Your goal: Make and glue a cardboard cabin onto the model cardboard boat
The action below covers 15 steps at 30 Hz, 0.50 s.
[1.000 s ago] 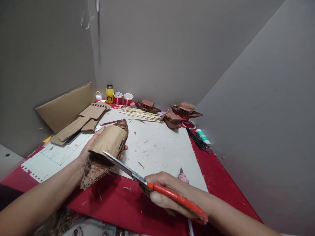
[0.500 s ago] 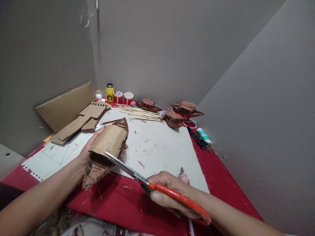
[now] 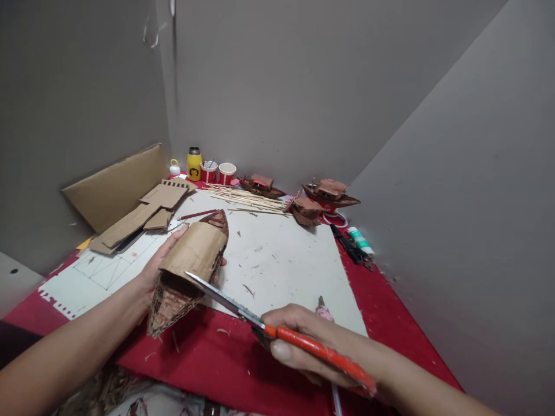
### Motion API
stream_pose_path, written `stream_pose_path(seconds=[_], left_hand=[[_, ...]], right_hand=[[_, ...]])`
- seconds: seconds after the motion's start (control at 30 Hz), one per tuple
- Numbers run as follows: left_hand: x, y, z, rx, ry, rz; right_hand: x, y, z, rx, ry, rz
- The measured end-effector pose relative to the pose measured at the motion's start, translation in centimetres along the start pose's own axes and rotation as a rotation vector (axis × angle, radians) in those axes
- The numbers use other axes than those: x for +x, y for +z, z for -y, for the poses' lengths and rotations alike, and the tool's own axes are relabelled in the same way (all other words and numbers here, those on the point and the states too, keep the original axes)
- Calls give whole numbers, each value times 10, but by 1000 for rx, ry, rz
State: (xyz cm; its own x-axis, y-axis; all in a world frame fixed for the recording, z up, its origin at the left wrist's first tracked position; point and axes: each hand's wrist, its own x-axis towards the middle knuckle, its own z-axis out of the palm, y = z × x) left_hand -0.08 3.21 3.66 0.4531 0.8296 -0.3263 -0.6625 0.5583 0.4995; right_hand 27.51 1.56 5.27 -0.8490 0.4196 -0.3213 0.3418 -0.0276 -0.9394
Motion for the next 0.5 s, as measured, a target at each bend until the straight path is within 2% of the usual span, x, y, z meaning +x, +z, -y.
stream_pose_path(seconds=[0.2,0.33,0.5], left_hand=[[0,4,4,32,-25,14],[0,7,4,44,-7,-25],[-2,10,2,52,-3,-91]], right_hand=[[3,3,-4,-20,-35,7],[4,2,-9,-10,4,-35],[4,-1,-17,-65,-26,-40]])
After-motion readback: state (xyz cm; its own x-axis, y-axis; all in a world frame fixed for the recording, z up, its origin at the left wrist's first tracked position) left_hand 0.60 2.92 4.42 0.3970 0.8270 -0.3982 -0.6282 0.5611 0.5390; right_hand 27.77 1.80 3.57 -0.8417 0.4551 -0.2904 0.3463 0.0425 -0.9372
